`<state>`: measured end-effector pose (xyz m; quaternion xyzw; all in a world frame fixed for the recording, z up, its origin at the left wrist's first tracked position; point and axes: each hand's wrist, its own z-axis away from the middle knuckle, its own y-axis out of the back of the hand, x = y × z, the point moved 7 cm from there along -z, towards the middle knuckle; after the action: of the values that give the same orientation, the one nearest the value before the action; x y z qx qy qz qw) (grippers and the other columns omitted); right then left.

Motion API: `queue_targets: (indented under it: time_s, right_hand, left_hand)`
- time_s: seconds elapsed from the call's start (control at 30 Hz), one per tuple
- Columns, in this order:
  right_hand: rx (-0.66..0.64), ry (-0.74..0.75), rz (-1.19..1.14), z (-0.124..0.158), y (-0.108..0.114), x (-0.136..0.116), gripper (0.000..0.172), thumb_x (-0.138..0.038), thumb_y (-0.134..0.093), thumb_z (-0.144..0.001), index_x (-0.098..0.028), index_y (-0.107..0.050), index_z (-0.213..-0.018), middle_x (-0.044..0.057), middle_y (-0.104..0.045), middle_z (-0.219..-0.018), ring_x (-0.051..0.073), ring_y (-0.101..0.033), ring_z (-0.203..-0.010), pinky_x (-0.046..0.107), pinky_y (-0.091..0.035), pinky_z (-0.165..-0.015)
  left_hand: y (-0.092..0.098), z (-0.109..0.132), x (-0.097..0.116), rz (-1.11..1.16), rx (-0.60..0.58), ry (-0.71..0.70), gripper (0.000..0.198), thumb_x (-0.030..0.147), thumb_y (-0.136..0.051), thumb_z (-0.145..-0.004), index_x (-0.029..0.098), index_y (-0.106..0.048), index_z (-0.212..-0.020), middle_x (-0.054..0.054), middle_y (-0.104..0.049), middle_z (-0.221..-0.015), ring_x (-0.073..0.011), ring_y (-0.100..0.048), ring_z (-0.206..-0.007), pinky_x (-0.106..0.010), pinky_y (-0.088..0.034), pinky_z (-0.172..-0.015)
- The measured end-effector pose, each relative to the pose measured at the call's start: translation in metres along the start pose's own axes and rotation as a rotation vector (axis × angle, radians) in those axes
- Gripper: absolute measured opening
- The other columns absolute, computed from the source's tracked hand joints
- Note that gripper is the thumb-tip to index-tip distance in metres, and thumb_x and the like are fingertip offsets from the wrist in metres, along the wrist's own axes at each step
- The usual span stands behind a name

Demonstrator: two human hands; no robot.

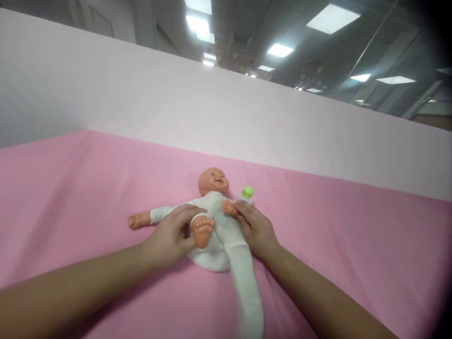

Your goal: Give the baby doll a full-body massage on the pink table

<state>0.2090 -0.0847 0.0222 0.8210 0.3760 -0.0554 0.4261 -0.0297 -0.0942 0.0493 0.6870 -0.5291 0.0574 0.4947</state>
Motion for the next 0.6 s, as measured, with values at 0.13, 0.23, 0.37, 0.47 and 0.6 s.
queue_targets:
  time_s: [0.13,0.23,0.37,0.47,0.6]
  right_hand:
    - [-0.120,-0.015,0.058,-0.002,-0.009,0.005,0.043,-0.030,-0.046,-0.105,-0.034,-0.060,-0.145,0.001,-0.058,-0.152,0.023,-0.057,-0.138,0.045,-0.049,-0.116]
    - [-0.141,-0.051,0.064,-0.003,-0.009,0.008,0.044,-0.032,-0.049,-0.103,-0.033,-0.059,-0.146,0.002,-0.058,-0.150,0.024,-0.057,-0.137,0.043,-0.052,-0.112]
    - [-0.086,-0.125,0.029,-0.004,0.001,0.011,0.044,-0.034,-0.054,-0.099,-0.030,-0.060,-0.143,0.005,-0.067,-0.136,0.026,-0.065,-0.121,0.046,-0.054,-0.106]
    - [0.004,-0.290,-0.047,-0.002,0.016,0.023,0.050,-0.044,-0.055,-0.099,-0.027,-0.054,-0.146,0.008,-0.072,-0.123,0.021,-0.070,-0.081,0.041,-0.060,-0.083]
    - [0.181,-0.467,-0.228,0.002,0.036,0.056,0.064,-0.055,-0.051,-0.100,-0.025,-0.039,-0.154,0.012,-0.063,-0.140,0.021,-0.071,-0.093,0.035,-0.059,-0.078]
  left_hand:
    - [-0.003,0.003,-0.003,0.001,-0.006,-0.035,0.040,0.039,-0.072,-0.091,0.024,-0.066,-0.128,-0.009,-0.070,-0.124,-0.0288,-0.066,-0.115,-0.043,-0.057,-0.098]
    - [0.000,0.007,-0.001,-0.041,0.025,-0.101,0.047,0.036,-0.074,-0.089,0.024,-0.062,-0.133,-0.010,-0.067,-0.129,-0.0297,-0.064,-0.120,-0.044,-0.057,-0.100]
    - [0.003,0.017,0.018,-0.128,0.070,-0.294,0.056,0.027,-0.076,-0.088,0.028,-0.057,-0.141,-0.010,-0.061,-0.135,-0.0286,-0.061,-0.124,-0.044,-0.056,-0.101]
    - [0.005,0.024,0.037,-0.144,0.065,-0.443,0.057,0.026,-0.073,-0.089,0.029,-0.056,-0.144,-0.012,-0.061,-0.133,-0.0284,-0.063,-0.119,-0.045,-0.057,-0.098]
    - [0.005,0.032,0.056,-0.099,0.011,-0.519,0.052,0.039,-0.071,-0.090,0.030,-0.058,-0.140,-0.009,-0.070,-0.116,-0.0277,-0.069,-0.101,-0.045,-0.058,-0.091]
